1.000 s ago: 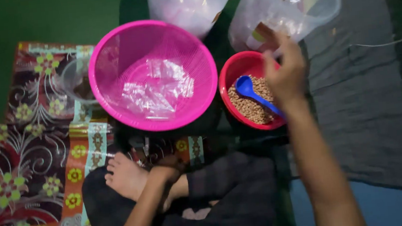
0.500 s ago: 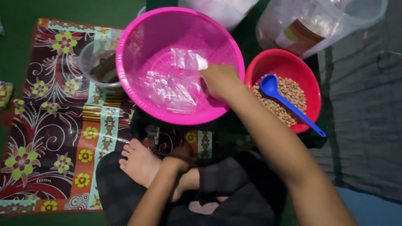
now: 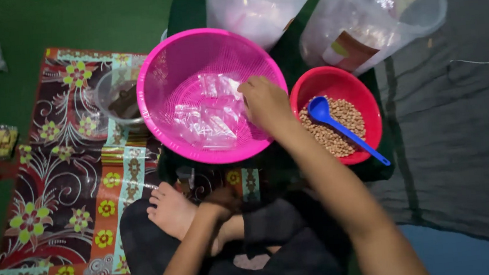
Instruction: The person scoops peanuts from a red bowl using a blue scoop and pours them into small plastic bags. They then tie each bag and place it into a pink basket. The process is repeated multiple times.
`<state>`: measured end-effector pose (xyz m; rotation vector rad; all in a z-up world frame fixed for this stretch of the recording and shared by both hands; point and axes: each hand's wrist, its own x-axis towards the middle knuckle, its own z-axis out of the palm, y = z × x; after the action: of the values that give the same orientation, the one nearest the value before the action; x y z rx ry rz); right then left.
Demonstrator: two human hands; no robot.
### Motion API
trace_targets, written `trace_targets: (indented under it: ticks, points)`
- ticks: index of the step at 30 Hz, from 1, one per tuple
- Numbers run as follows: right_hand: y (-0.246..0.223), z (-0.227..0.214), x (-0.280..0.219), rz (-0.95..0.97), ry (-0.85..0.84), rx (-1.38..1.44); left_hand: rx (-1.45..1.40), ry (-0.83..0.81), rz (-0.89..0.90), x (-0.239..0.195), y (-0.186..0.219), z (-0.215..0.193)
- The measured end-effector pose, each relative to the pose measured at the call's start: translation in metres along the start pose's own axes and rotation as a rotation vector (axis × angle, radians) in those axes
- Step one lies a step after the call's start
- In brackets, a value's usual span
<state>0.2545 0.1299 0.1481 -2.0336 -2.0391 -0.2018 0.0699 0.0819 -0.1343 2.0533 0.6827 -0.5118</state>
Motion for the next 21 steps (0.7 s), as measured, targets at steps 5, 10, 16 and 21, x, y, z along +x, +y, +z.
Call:
trace_targets:
  ticks: [5, 10, 16, 21]
  points:
    - [-0.015, -0.016, -0.031, 0.061, 0.334, 0.340, -0.033, 0.149, 0.027, -0.002, -0.007, 0.011]
    - [-0.043, -0.020, -0.109, 0.435, 0.335, 0.985, 0.035, 0.502, 0.314, -0.053, 0.007, 0.005]
    - [-0.058, 0.002, -0.211, 0.555, 0.268, 0.966, -0.803, 0.788, 0.395, -0.142, 0.061, -0.015]
    - [-0.052, 0.037, -0.259, 0.389, 0.131, 1.062, -0.973, 0.302, 0.361, -0.165, 0.100, -0.024]
